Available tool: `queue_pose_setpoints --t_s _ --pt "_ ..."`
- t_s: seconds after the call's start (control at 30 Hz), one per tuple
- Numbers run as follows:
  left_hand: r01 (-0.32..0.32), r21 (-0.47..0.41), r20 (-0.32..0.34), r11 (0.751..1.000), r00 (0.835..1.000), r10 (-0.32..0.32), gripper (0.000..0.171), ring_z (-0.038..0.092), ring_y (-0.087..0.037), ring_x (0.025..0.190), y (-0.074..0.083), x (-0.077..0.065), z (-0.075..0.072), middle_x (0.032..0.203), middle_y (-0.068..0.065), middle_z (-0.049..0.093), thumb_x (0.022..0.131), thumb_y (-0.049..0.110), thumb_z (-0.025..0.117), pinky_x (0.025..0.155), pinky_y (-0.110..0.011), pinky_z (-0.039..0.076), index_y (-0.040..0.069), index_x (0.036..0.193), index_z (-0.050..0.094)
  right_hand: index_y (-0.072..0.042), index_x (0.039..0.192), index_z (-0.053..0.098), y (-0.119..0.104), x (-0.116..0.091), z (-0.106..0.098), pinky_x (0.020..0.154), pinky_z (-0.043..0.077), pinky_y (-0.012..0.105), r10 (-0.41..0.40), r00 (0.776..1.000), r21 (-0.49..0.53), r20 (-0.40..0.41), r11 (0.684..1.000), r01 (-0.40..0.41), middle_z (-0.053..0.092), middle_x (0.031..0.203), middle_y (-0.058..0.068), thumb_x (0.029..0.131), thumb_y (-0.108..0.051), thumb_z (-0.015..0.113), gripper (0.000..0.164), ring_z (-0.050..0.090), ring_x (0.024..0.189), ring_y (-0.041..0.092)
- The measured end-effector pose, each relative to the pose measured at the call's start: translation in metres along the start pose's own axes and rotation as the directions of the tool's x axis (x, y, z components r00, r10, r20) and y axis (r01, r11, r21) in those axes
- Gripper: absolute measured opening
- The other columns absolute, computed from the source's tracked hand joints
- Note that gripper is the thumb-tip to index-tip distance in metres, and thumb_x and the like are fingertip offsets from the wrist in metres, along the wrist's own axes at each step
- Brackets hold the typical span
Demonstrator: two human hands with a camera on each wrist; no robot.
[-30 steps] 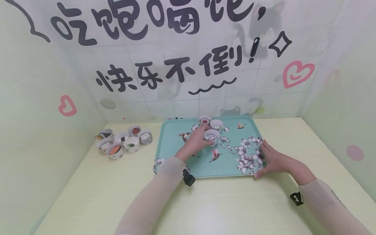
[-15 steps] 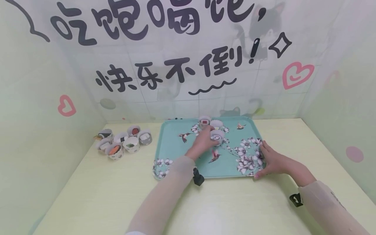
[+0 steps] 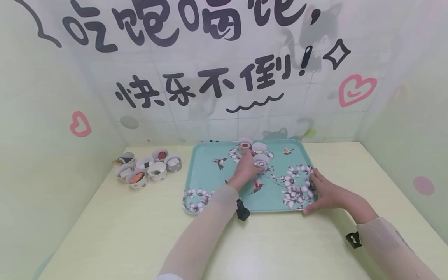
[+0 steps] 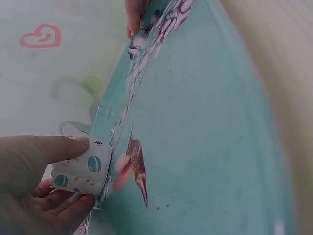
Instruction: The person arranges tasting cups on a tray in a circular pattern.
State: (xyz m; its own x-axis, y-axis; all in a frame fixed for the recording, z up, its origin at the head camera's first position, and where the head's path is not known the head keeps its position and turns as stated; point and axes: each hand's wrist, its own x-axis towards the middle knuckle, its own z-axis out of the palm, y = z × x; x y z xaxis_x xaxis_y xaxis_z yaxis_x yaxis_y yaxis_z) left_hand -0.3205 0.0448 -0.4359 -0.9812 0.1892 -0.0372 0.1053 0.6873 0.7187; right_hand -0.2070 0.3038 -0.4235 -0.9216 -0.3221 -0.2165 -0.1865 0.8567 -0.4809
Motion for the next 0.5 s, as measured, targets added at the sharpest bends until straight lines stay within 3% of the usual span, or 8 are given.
queue_pose_setpoints --t_s 0.5 --pt "0.011 -0.049 -0.011 0.999 1.0 -0.012 0.059 0.058 -0.023 0.119 0.0008 -0.0003 0.0011 0.13 -0.01 0.057 0.087 0.019 0.078 0.102 -0.039 0.051 0.011 0.133 0.042 0.022 0.148 0.007 0.0009 -0.0016 0.0009 0.115 0.018 0.071 -0.005 1.0 0.001 -0.007 1.0 0.005 -0.005 0.155 0.046 0.065 -0.048 0.09 0.137 0.005 0.143 0.063"
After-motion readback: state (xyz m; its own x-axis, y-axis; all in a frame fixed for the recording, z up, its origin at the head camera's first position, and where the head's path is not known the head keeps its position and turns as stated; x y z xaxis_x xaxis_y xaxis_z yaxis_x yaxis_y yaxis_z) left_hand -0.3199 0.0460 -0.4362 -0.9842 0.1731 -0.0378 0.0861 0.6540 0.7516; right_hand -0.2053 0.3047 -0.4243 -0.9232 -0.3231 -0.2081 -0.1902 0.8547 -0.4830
